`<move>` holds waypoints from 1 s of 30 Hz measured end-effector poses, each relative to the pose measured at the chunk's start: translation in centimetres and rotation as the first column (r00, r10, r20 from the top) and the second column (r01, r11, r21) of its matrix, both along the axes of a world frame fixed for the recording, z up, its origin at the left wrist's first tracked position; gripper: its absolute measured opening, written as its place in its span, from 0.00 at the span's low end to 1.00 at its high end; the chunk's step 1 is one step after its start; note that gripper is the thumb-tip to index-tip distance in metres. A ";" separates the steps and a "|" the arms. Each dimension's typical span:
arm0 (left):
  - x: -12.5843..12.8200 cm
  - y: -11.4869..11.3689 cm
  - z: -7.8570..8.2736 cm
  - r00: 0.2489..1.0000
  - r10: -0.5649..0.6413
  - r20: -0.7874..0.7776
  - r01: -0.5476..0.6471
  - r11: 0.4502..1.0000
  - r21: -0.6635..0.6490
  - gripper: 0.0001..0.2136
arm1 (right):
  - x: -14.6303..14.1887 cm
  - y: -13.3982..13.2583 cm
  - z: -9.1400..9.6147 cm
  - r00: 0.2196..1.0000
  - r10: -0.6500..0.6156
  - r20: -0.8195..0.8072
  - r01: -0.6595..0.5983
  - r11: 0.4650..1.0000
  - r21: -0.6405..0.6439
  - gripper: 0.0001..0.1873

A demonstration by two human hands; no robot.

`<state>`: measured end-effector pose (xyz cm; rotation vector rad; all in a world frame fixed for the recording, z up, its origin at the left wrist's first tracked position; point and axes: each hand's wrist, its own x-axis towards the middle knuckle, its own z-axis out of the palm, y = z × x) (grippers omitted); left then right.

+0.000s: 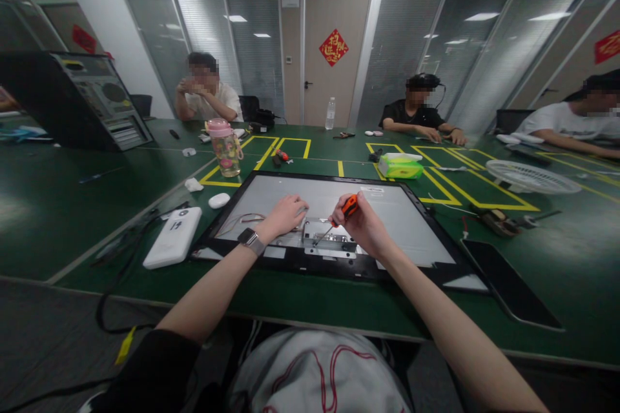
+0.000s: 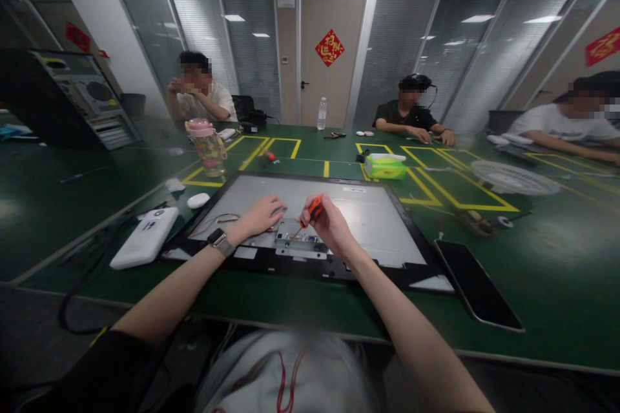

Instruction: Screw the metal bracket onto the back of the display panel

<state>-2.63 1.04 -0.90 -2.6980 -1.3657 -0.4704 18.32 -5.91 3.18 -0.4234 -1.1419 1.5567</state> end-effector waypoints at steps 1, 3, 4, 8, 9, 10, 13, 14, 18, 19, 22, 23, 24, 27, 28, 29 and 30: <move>0.0 0.0 0.0 1.000 -0.001 0.002 0.001 1.000 0.003 0.12 | 0.0 0.0 0.0 1.000 0.000 -0.004 0.000 1.000 -0.001 0.20; 0.0 0.0 0.0 1.000 -0.003 0.008 0.003 1.000 0.007 0.12 | -0.1 0.0 0.0 1.000 -0.001 -0.012 0.001 1.000 -0.005 0.20; 0.0 0.0 0.0 1.000 -0.005 0.010 0.004 1.000 0.007 0.12 | -0.1 -0.1 0.0 1.000 -0.002 -0.013 0.002 1.000 -0.007 0.20; 0.0 -0.1 0.0 1.000 -0.002 0.008 0.002 1.000 0.000 0.12 | -0.2 -0.1 0.0 1.000 -0.007 -0.002 0.007 1.000 -0.009 0.21; 0.0 -0.1 0.0 1.000 -0.002 0.008 0.002 1.000 0.002 0.11 | -0.2 -0.1 0.0 1.000 -0.005 -0.001 0.005 1.000 -0.008 0.21; 0.0 -0.1 0.0 1.000 -0.001 0.008 0.001 1.000 0.005 0.11 | -0.2 -0.1 0.0 1.000 -0.002 -0.003 0.002 1.000 -0.005 0.21; 0.0 -0.1 0.0 1.000 0.003 0.008 -0.003 1.000 0.003 0.12 | -0.2 -0.1 -0.1 1.000 0.015 -0.009 -0.015 1.000 0.008 0.20; 0.0 0.0 0.0 1.000 0.004 0.007 -0.004 1.000 0.000 0.12 | -0.2 -0.1 -0.1 1.000 0.020 -0.009 -0.020 1.000 0.013 0.20; 0.0 0.1 -0.1 1.000 0.002 0.002 -0.002 1.000 -0.001 0.12 | -0.2 -0.2 -0.1 0.999 0.032 -0.009 -0.032 0.999 0.022 0.20; 0.0 0.2 -0.1 1.000 0.000 0.003 0.000 1.000 -0.001 0.11 | -0.2 -0.2 -0.1 0.999 0.034 -0.011 -0.034 0.999 0.021 0.20; 0.0 0.3 -0.2 1.000 -0.004 0.006 0.004 1.000 0.000 0.12 | -0.2 -0.2 -0.1 0.999 0.041 -0.015 -0.041 0.999 0.021 0.20; 0.0 0.3 -0.2 1.000 -0.005 0.008 0.005 1.000 0.002 0.12 | -0.2 -0.2 -0.1 0.999 0.044 -0.014 -0.043 0.999 0.021 0.20; 0.0 0.3 -0.3 1.000 -0.003 0.008 0.003 1.000 0.004 0.12 | -0.2 -0.2 -0.1 0.999 0.045 -0.012 -0.044 0.999 0.020 0.20; 0.0 0.2 -0.2 1.000 0.010 0.010 -0.010 1.000 0.001 0.12 | -0.1 -0.3 -0.1 0.999 0.044 -0.007 -0.044 0.999 0.017 0.19; 0.0 0.1 -0.2 1.000 0.013 0.013 -0.013 1.000 -0.004 0.12 | -0.1 -0.3 -0.1 0.999 0.044 -0.005 -0.043 0.999 0.018 0.19; 0.0 0.0 -0.1 1.000 0.013 0.014 -0.012 1.000 -0.009 0.11 | -0.1 -0.3 -0.1 0.999 0.042 -0.002 -0.042 0.999 0.019 0.19; 0.0 0.0 -0.1 1.000 0.014 0.018 -0.014 1.000 -0.013 0.11 | -0.1 -0.3 -0.1 0.999 0.041 -0.001 -0.041 0.999 0.019 0.19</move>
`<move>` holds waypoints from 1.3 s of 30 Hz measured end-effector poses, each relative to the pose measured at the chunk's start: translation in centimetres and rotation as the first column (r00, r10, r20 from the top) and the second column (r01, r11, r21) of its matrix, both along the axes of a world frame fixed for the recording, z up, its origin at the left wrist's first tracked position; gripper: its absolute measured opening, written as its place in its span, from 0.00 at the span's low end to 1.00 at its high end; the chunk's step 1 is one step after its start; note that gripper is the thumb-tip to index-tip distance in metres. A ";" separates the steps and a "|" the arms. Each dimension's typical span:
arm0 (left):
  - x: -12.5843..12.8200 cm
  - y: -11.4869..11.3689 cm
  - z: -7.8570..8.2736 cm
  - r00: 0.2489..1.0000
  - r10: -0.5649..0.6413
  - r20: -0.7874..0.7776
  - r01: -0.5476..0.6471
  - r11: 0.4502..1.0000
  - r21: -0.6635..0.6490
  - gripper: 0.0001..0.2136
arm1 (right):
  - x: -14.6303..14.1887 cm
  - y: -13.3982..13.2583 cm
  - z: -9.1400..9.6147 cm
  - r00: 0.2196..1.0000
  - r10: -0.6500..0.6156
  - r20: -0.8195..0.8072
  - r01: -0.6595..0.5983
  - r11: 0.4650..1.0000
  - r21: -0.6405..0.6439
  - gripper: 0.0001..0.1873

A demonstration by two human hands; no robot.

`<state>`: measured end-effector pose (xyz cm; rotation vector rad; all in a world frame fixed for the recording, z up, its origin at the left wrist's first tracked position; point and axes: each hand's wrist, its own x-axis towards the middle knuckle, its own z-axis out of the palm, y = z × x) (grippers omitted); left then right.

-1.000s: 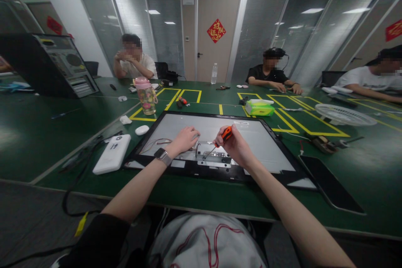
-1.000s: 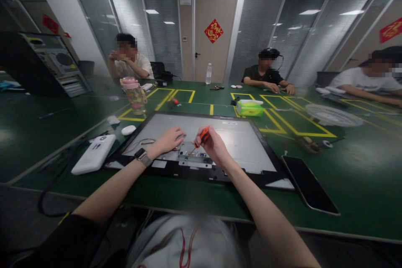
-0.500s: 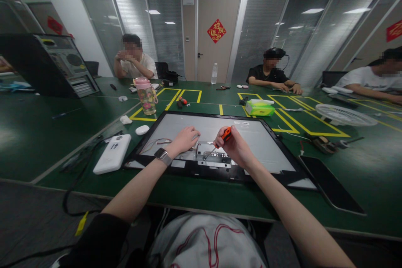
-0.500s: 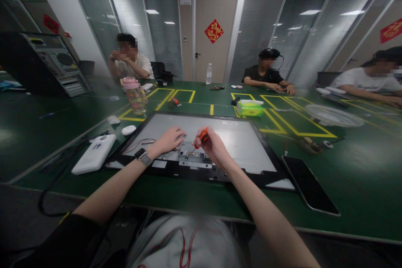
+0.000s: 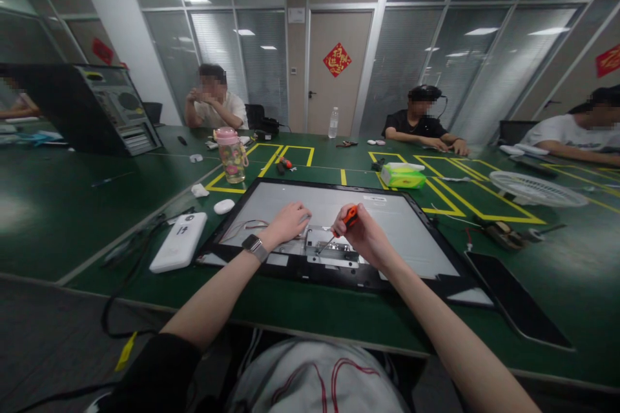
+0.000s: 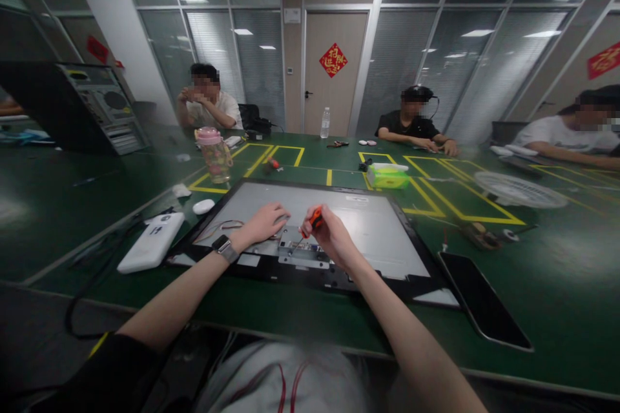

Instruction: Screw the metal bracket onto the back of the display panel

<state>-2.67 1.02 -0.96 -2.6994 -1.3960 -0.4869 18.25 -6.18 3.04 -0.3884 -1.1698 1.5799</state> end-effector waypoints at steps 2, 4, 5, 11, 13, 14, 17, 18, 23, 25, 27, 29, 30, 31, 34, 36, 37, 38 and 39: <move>0.0 -0.1 0.2 1.000 0.003 0.003 -0.003 1.000 -0.006 0.12 | 0.0 0.0 -0.1 1.000 -0.001 0.005 0.001 1.000 0.001 0.20; 0.1 -0.3 0.3 1.000 0.004 0.001 -0.004 1.000 -0.006 0.12 | 0.0 0.1 -0.2 1.000 -0.003 0.010 0.003 1.000 0.008 0.20; 0.1 -0.3 0.3 1.000 0.004 -0.001 -0.004 1.000 -0.005 0.12 | 0.1 0.0 -0.2 1.000 -0.006 0.014 0.005 1.000 0.013 0.20; 0.1 -0.2 0.2 1.000 -0.003 0.002 0.003 1.000 0.002 0.11 | 0.5 -0.1 -0.1 0.995 -0.019 0.098 0.015 0.999 0.039 0.21; 0.1 -0.2 0.2 1.000 -0.004 0.002 0.004 1.000 0.004 0.11 | 0.6 -0.1 -0.1 0.993 -0.023 0.112 0.016 0.998 0.067 0.19; 0.1 -0.2 0.2 1.000 -0.004 0.002 0.004 1.000 0.002 0.11 | 0.7 -0.1 -0.1 0.993 -0.031 0.116 0.021 0.996 0.084 0.19; 0.1 -0.1 0.2 1.000 -0.007 -0.005 0.007 1.000 -0.001 0.12 | 0.9 0.1 -0.3 0.985 -0.093 0.142 0.071 0.985 0.155 0.16; 0.1 -0.1 0.2 1.000 -0.009 -0.008 0.009 1.000 0.000 0.12 | 0.9 0.1 -0.4 0.979 -0.122 0.162 0.090 0.978 0.188 0.16; 0.2 -0.2 0.5 1.000 -0.012 -0.016 0.012 1.000 -0.006 0.12 | 1.0 -0.1 -0.2 0.918 -0.293 0.268 0.201 0.925 0.323 0.16; 0.2 -0.3 0.6 1.000 -0.004 -0.015 0.003 1.000 -0.009 0.12 | 1.1 -0.3 0.0 0.887 -0.348 0.302 0.234 0.905 0.356 0.16; 0.2 -0.5 0.7 1.000 0.002 -0.015 -0.002 1.000 -0.014 0.12 | 1.2 -0.4 0.1 0.859 -0.390 0.332 0.255 0.888 0.383 0.16; 0.2 -0.5 0.7 1.000 0.003 -0.012 -0.003 1.000 -0.018 0.12 | 1.3 -0.4 0.1 0.836 -0.429 0.342 0.283 0.871 0.401 0.16; 0.2 -0.5 0.7 1.000 0.002 -0.009 -0.002 1.000 -0.021 0.12 | 1.3 -0.4 0.0 0.828 -0.447 0.339 0.300 0.863 0.407 0.16; 0.2 -0.5 0.7 1.000 0.002 -0.005 -0.002 1.000 -0.023 0.12 | 1.2 -0.4 0.0 0.822 -0.463 0.333 0.316 0.856 0.409 0.15; 0.2 -0.5 0.6 1.000 0.001 0.003 -0.001 1.000 -0.019 0.12 | 1.1 -0.3 -0.2 0.822 -0.481 0.305 0.345 0.847 0.405 0.15; 0.2 -0.4 0.5 1.000 -0.002 0.000 0.002 1.000 -0.015 0.12 | 1.1 -0.3 -0.2 0.827 -0.480 0.293 0.346 0.845 0.407 0.15; 0.2 -0.4 0.5 1.000 -0.003 -0.002 0.003 1.000 -0.014 0.12 | 1.0 -0.3 -0.2 0.829 -0.477 0.292 0.343 0.846 0.408 0.15; 0.2 -0.4 0.5 1.000 -0.003 -0.004 0.003 1.000 -0.015 0.12 | 1.0 -0.3 -0.2 0.831 -0.474 0.292 0.339 0.847 0.410 0.15; 0.2 -0.4 0.5 1.000 -0.002 -0.005 0.002 1.000 -0.016 0.12 | 1.0 -0.3 -0.2 0.832 -0.471 0.293 0.335 0.847 0.412 0.15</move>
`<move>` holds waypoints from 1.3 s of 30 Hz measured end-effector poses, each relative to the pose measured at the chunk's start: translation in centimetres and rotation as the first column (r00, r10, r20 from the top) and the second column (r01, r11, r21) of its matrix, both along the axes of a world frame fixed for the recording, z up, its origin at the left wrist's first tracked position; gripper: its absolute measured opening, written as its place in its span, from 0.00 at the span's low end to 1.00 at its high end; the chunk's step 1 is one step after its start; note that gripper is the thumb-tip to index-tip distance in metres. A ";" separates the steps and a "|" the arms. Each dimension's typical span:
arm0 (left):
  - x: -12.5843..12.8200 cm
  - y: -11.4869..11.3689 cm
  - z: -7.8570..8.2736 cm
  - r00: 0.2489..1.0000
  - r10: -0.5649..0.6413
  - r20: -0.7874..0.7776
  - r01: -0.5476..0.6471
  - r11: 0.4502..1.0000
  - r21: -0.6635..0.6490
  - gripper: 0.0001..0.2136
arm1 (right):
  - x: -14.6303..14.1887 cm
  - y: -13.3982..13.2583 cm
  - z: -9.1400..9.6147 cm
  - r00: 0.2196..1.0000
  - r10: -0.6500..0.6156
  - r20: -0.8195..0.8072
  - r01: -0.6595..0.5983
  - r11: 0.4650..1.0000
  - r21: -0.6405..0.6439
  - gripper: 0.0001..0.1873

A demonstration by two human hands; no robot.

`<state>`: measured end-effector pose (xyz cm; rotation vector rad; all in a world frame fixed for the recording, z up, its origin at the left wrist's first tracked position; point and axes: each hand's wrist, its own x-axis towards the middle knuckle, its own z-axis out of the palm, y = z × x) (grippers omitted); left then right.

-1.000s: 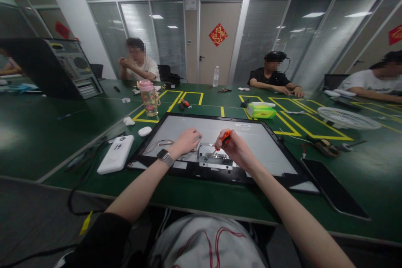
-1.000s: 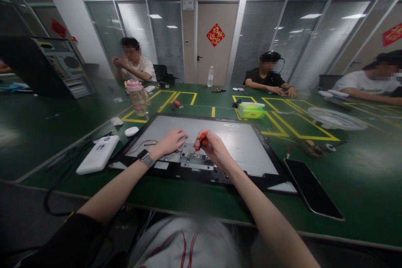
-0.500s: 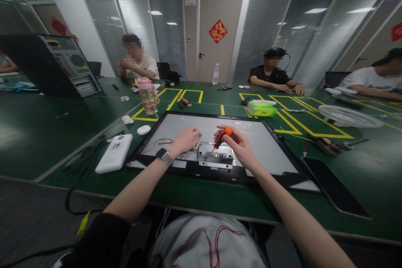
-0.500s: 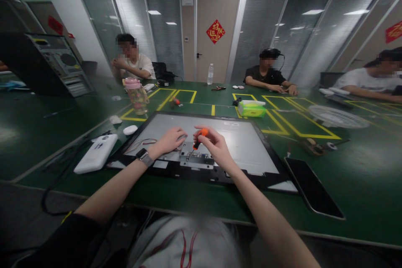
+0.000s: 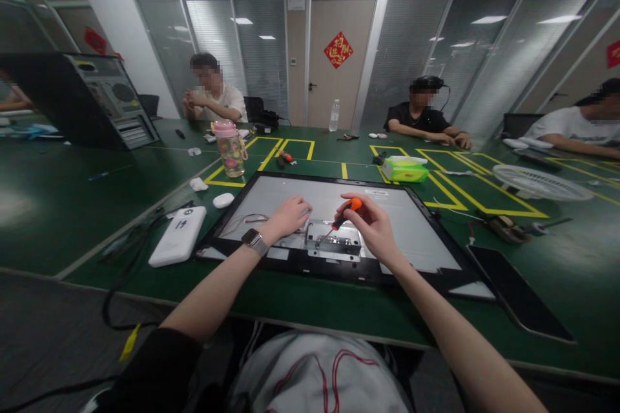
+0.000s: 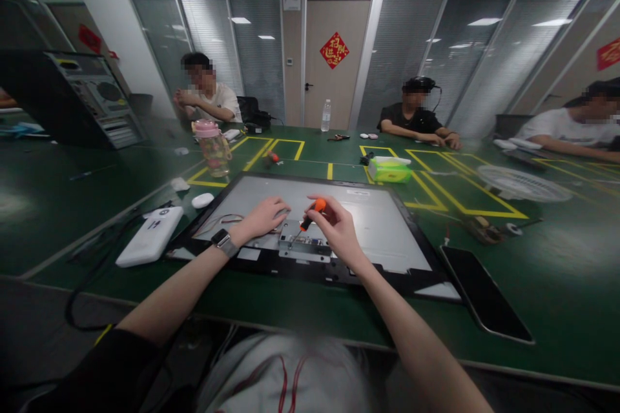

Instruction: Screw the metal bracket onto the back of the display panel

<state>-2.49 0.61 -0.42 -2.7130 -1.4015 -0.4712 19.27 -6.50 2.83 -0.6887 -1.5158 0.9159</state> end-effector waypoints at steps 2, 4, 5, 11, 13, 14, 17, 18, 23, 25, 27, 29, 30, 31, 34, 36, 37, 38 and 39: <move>0.0 0.0 0.1 1.000 0.003 -0.002 -0.003 1.000 -0.002 0.12 | 0.0 0.0 0.0 1.000 0.002 0.004 -0.002 1.000 0.003 0.15; 0.0 0.0 0.1 1.000 0.005 -0.008 -0.005 1.000 -0.004 0.12 | 0.0 -0.1 0.0 1.000 -0.009 0.015 0.009 1.000 0.007 0.14; 0.0 0.0 0.1 1.000 0.005 -0.011 -0.005 1.000 -0.005 0.12 | -0.1 -0.1 0.0 1.000 -0.020 0.021 0.019 1.000 0.009 0.14; -0.1 0.1 -0.1 1.000 -0.007 0.000 0.007 1.000 0.009 0.12 | 0.1 0.0 -0.1 0.998 -0.026 0.057 0.023 0.999 0.043 0.16; -0.1 0.1 -0.2 1.000 -0.007 0.002 0.007 1.000 0.009 0.12 | 0.3 0.0 0.0 0.996 0.001 0.087 -0.006 0.998 0.061 0.18; -0.1 0.2 -0.3 1.000 -0.006 0.005 0.006 1.000 0.009 0.12 | 0.3 -0.1 0.1 0.995 0.015 0.103 -0.022 0.998 0.067 0.18; -0.1 0.2 -0.3 1.000 -0.006 0.007 0.006 1.000 0.010 0.12 | 0.5 -0.1 0.5 0.988 0.075 0.137 -0.084 0.995 0.060 0.20; -0.1 0.2 -0.3 1.000 -0.005 0.005 0.005 1.000 0.011 0.12 | 0.5 -0.1 0.6 0.985 0.100 0.141 -0.109 0.992 0.056 0.20; -0.2 0.3 -0.4 1.000 -0.001 0.000 0.001 1.000 0.016 0.12 | 0.4 0.1 0.5 0.988 0.111 0.110 -0.118 0.991 0.057 0.19; -0.1 0.3 -0.4 1.000 0.000 -0.002 0.000 1.000 0.012 0.12 | 0.3 0.2 0.2 0.995 0.021 0.096 -0.029 0.996 0.089 0.17; -0.1 0.2 -0.3 1.000 -0.001 -0.002 0.001 1.000 0.011 0.12 | 0.2 0.1 0.0 0.991 -0.088 0.100 0.073 0.987 0.145 0.14; -0.1 0.2 -0.2 1.000 -0.003 -0.005 0.003 1.000 0.012 0.12 | 0.1 -0.1 -0.1 0.979 -0.164 0.122 0.137 0.969 0.206 0.13; -0.1 0.1 -0.1 1.000 -0.002 -0.009 0.002 1.000 0.012 0.12 | 0.0 -0.2 -0.1 0.975 -0.176 0.138 0.142 0.963 0.228 0.14; 0.0 0.1 0.0 1.000 -0.001 -0.015 0.001 1.000 0.012 0.12 | 0.0 -0.3 0.0 0.973 -0.167 0.158 0.126 0.962 0.241 0.15; 0.0 0.0 0.1 0.999 -0.001 -0.032 0.002 1.000 0.014 0.12 | -0.1 -0.7 0.2 0.975 -0.055 0.215 0.003 0.972 0.236 0.20; 0.0 -0.1 0.1 0.999 0.001 -0.033 -0.001 1.000 0.010 0.12 | -0.1 -0.8 0.3 0.973 -0.018 0.230 -0.039 0.970 0.239 0.22; 0.0 -0.1 0.1 1.000 0.003 -0.030 -0.003 1.000 0.007 0.12 | -0.1 -0.7 0.2 0.972 -0.040 0.233 -0.022 0.966 0.256 0.22; 0.0 0.0 0.1 1.000 0.002 -0.028 -0.002 1.000 0.006 0.12 | -0.1 -0.6 0.2 0.968 -0.087 0.234 0.018 0.958 0.286 0.21; 0.0 0.0 0.1 1.000 0.001 -0.027 -0.001 1.000 0.007 0.12 | -0.1 -0.5 0.1 0.961 -0.150 0.232 0.070 0.944 0.322 0.19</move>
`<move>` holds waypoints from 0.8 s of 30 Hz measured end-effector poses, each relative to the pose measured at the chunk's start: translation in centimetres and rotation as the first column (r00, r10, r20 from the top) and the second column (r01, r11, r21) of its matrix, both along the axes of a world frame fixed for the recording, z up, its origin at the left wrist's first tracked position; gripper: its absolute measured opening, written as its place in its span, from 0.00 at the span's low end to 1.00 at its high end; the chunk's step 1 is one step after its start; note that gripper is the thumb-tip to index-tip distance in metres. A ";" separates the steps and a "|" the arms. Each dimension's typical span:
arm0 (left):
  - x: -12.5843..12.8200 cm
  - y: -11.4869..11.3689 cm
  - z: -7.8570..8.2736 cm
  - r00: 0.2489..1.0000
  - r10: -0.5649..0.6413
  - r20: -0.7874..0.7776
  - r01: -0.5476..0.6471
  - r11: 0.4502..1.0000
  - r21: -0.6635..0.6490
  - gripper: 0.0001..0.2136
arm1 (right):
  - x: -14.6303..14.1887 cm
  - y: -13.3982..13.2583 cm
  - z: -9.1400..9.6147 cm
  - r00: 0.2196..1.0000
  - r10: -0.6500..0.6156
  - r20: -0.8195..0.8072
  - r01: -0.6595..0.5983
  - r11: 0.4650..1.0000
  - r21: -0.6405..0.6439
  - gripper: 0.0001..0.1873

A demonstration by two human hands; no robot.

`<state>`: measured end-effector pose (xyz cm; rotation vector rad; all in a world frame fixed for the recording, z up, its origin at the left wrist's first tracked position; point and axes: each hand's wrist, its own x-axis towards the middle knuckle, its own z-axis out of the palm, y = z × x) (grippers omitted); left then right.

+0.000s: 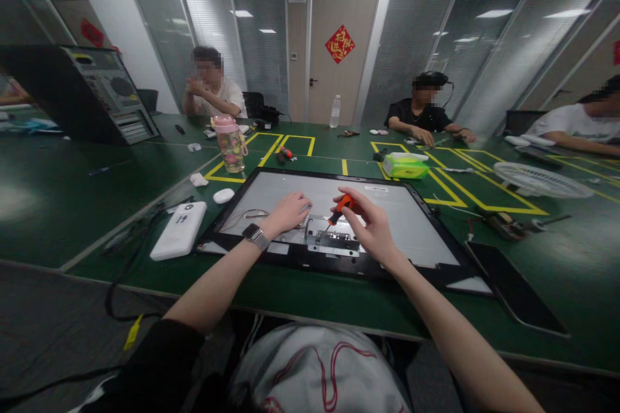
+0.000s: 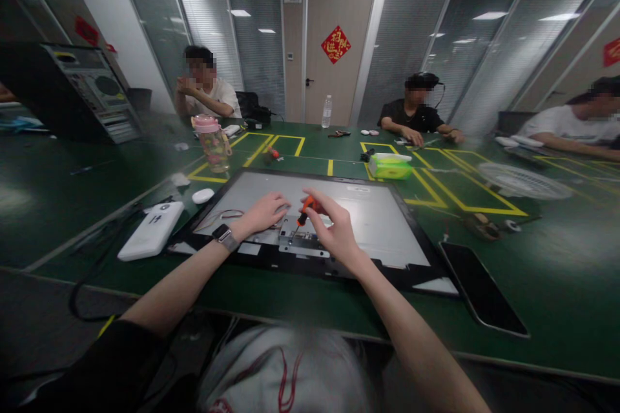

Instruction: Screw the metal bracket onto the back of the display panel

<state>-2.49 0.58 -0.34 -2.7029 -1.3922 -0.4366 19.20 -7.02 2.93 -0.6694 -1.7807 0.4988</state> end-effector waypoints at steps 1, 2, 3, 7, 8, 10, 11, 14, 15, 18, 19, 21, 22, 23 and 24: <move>0.0 0.0 0.0 1.000 -0.002 0.001 0.002 1.000 0.003 0.12 | 0.0 0.1 -0.1 0.998 -0.060 0.001 0.060 0.997 0.040 0.17; 0.0 0.0 -0.1 1.000 -0.006 0.002 0.006 1.000 0.008 0.12 | 0.1 0.2 -0.1 0.994 -0.113 0.000 0.113 0.991 0.077 0.16; 0.0 0.1 -0.1 1.000 -0.007 0.002 0.007 1.000 0.013 0.12 | 0.1 0.2 -0.2 0.988 -0.153 -0.003 0.153 0.982 0.108 0.15; 0.0 0.1 -0.2 1.000 0.002 -0.003 -0.002 1.000 0.016 0.12 | 0.1 0.2 -0.1 0.984 -0.179 0.003 0.177 0.973 0.146 0.14; 0.0 0.1 -0.2 1.000 0.001 -0.005 -0.001 1.000 0.017 0.12 | 0.1 0.2 -0.1 0.987 -0.161 0.005 0.159 0.979 0.130 0.14; 0.0 0.2 -0.3 1.000 -0.002 -0.005 0.003 1.000 0.020 0.12 | 0.0 0.2 -0.2 0.996 -0.094 -0.011 0.094 0.993 0.068 0.17; 0.0 0.2 -0.3 1.000 -0.003 -0.002 0.003 1.000 0.020 0.12 | -0.1 0.3 -0.3 0.998 -0.049 -0.035 0.050 0.998 0.027 0.18; -0.1 0.2 -0.3 1.000 -0.006 0.005 0.006 1.000 0.014 0.12 | -0.1 0.5 -0.4 0.991 0.072 -0.110 -0.081 0.994 -0.077 0.18; -0.1 0.2 -0.3 1.000 -0.008 0.006 0.008 1.000 0.014 0.12 | -0.1 0.6 -0.4 0.988 0.097 -0.122 -0.109 0.989 -0.098 0.17; -0.1 0.2 -0.3 1.000 -0.009 0.008 0.009 1.000 0.013 0.12 | 0.0 0.7 -0.3 0.984 0.115 -0.134 -0.134 0.981 -0.141 0.15; -0.1 0.2 -0.3 1.000 -0.007 0.008 0.007 1.000 0.012 0.12 | 0.0 0.7 -0.3 0.985 0.100 -0.138 -0.121 0.982 -0.148 0.15; -0.1 0.2 -0.3 1.000 -0.005 0.008 0.005 1.000 0.011 0.12 | 0.1 0.6 -0.2 0.990 0.037 -0.137 -0.057 0.988 -0.141 0.15; 0.0 0.2 -0.3 1.000 -0.005 0.008 0.005 1.000 0.012 0.12 | 0.1 0.6 -0.2 0.992 -0.004 -0.128 -0.012 0.992 -0.124 0.15; 0.0 0.2 -0.3 1.000 -0.005 0.009 0.005 1.000 0.012 0.12 | 0.2 0.6 -0.2 0.993 -0.041 -0.114 0.030 0.994 -0.101 0.15; 0.0 0.2 -0.3 1.000 -0.006 0.011 0.005 1.000 0.013 0.12 | 0.2 0.6 -0.2 0.993 -0.068 -0.097 0.061 0.995 -0.077 0.15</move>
